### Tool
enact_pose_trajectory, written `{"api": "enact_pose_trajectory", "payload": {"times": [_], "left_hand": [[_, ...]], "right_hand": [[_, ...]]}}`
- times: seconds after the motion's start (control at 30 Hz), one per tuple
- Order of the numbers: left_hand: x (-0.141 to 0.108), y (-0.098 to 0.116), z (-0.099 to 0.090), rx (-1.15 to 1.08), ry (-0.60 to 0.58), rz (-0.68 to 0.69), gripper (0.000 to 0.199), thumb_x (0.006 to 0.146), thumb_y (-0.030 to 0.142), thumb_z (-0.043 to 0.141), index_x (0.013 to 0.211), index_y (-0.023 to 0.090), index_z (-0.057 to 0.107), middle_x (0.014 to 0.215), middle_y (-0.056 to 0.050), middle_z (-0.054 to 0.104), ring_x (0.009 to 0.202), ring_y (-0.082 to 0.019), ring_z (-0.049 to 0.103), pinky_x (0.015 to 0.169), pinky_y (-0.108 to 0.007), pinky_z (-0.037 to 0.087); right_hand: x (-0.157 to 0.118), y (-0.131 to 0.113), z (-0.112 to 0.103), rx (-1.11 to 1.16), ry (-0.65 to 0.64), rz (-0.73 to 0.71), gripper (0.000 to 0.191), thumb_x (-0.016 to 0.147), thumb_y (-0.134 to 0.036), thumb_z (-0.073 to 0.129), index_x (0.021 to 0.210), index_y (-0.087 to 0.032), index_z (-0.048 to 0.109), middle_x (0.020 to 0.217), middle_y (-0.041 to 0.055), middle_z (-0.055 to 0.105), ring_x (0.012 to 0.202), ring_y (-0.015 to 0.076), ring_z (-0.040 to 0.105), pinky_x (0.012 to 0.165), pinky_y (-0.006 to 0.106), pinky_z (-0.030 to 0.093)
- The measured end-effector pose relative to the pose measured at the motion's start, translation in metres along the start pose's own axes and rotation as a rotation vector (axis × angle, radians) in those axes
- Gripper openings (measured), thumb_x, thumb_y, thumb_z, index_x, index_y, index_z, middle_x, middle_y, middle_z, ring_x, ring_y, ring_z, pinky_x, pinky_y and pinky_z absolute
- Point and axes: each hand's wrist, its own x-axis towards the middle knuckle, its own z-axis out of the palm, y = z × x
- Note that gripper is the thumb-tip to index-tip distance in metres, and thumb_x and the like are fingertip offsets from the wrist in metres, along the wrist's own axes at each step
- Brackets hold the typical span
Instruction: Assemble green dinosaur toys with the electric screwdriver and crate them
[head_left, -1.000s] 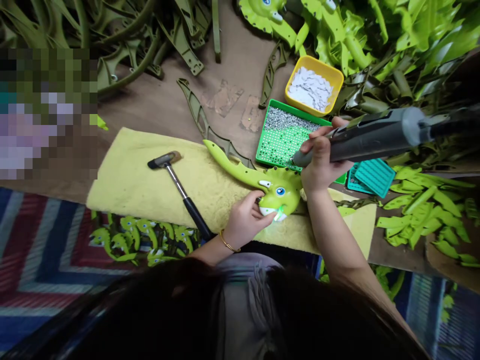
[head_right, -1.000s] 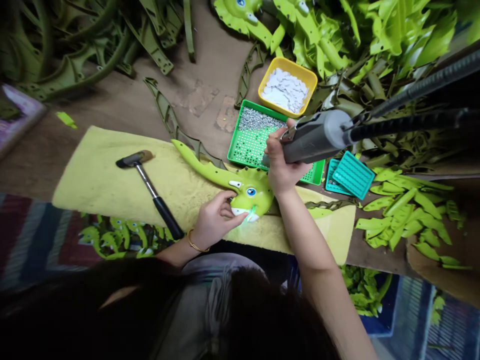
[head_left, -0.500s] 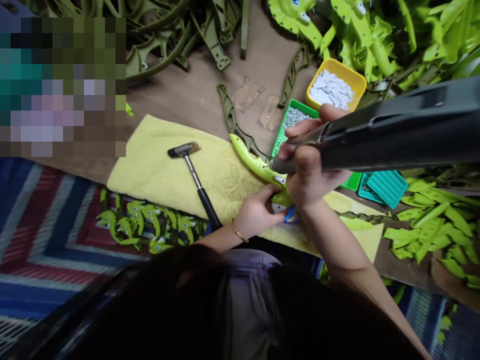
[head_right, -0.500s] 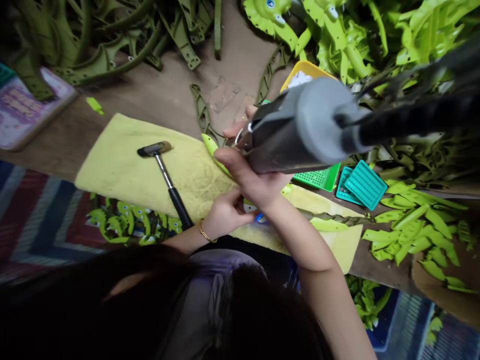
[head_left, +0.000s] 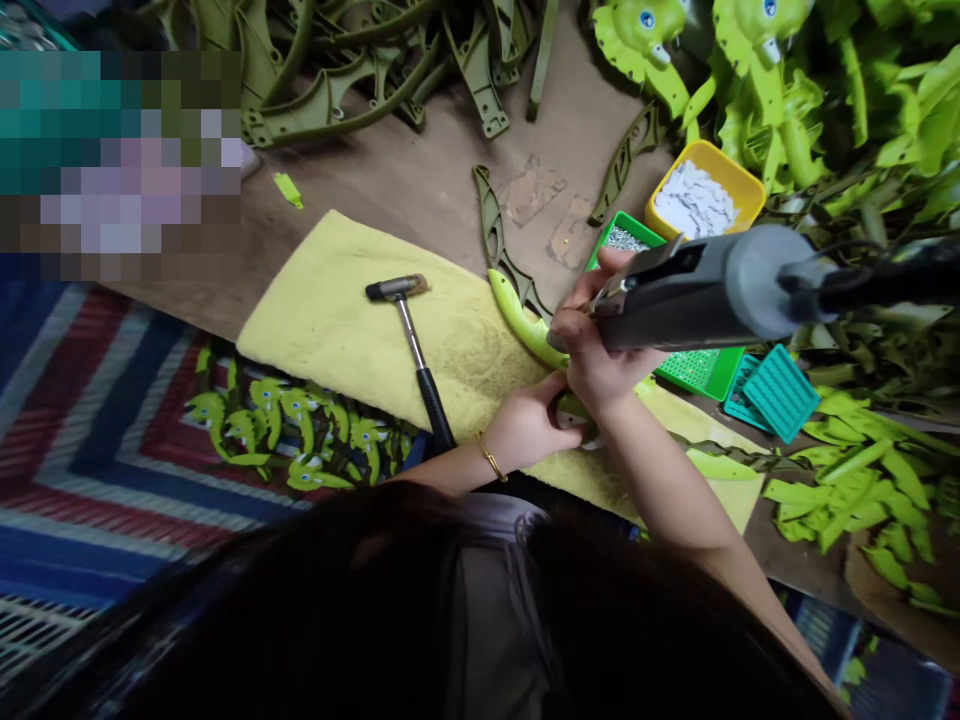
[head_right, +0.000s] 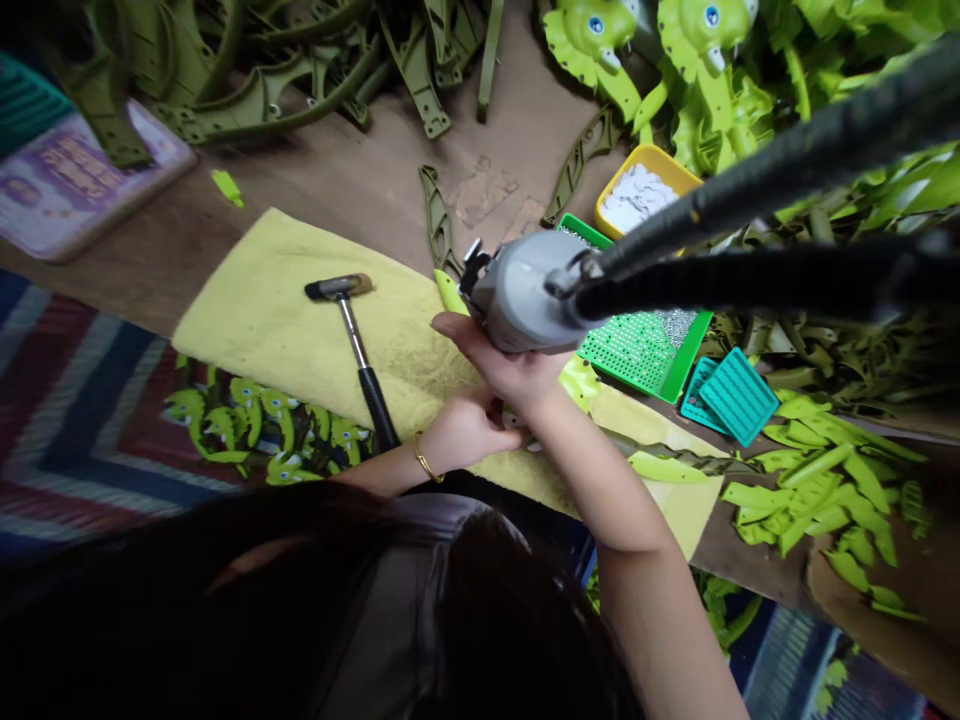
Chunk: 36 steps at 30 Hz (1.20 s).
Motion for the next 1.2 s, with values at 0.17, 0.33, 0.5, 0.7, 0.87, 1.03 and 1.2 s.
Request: {"api": "enact_pose_trajectory", "payload": {"times": [0.17,0.33,0.5,0.7,0.87,1.03,1.2], "left_hand": [[-0.006,0.003,0.001,0.029,-0.006,-0.021,0.033,0.067,0.027,0.077,0.095,0.021,0.061,0.058,0.006,0.058,0.053,-0.013,0.059,0.050,-0.023,0.044],[-0.011,0.009,-0.034,-0.175,0.027,-0.160,0.064,0.067,0.030,0.081,0.119,0.019,0.046,0.077,0.000,0.066,0.065,-0.015,0.068,0.059,-0.025,0.057],[0.033,0.015,-0.080,-0.414,0.371,-0.211,0.049,0.079,0.023,0.070,0.115,0.020,0.036,0.080,0.002,0.064,0.067,-0.014,0.070,0.070,-0.034,0.062],[0.067,0.023,-0.084,-0.504,0.233,-0.286,0.036,0.077,0.015,0.068,0.104,0.017,0.043,0.081,-0.001,0.068,0.072,-0.016,0.071,0.073,-0.041,0.063],[0.067,0.020,-0.084,-0.561,0.181,-0.269,0.032,0.075,0.015,0.069,0.098,0.017,0.046,0.081,-0.003,0.069,0.070,-0.016,0.070,0.067,-0.035,0.063],[0.061,0.016,-0.085,-0.590,0.183,-0.273,0.035,0.073,0.016,0.071,0.096,0.018,0.045,0.081,-0.003,0.069,0.074,-0.020,0.072,0.068,-0.037,0.063],[0.054,0.011,-0.083,-0.630,0.225,-0.247,0.042,0.071,0.014,0.072,0.101,0.019,0.043,0.080,-0.001,0.068,0.080,-0.020,0.072,0.071,-0.039,0.063]], "right_hand": [[0.011,-0.024,0.000,0.075,0.038,-0.161,0.044,0.073,-0.056,0.071,0.104,-0.028,0.059,0.075,-0.0045,0.060,0.062,0.0114,0.062,0.060,0.030,0.057],[0.043,-0.033,-0.033,0.182,0.374,-0.401,0.027,0.083,-0.042,0.067,0.106,-0.031,0.060,0.088,-0.0051,0.063,0.061,0.0053,0.060,0.061,0.024,0.056],[0.041,0.010,-0.058,-0.025,0.547,-0.274,0.027,0.084,-0.045,0.062,0.102,-0.027,0.052,0.079,-0.0058,0.058,0.046,0.0045,0.050,0.046,0.022,0.047],[0.034,0.017,-0.052,0.015,0.529,-0.244,0.034,0.080,-0.053,0.064,0.100,-0.028,0.051,0.077,-0.0059,0.059,0.045,0.0061,0.050,0.044,0.024,0.045],[0.036,0.011,-0.049,0.142,0.483,-0.235,0.036,0.075,-0.048,0.072,0.098,-0.027,0.053,0.072,-0.0073,0.061,0.044,0.0059,0.051,0.043,0.023,0.044],[0.034,0.006,-0.051,0.030,0.455,-0.188,0.042,0.077,-0.056,0.067,0.100,-0.026,0.050,0.077,-0.0053,0.062,0.047,0.0058,0.054,0.048,0.025,0.047],[0.031,0.007,-0.050,-0.057,0.453,-0.156,0.044,0.078,-0.060,0.062,0.102,-0.025,0.050,0.075,-0.0047,0.057,0.047,0.0052,0.052,0.049,0.025,0.046]]}}
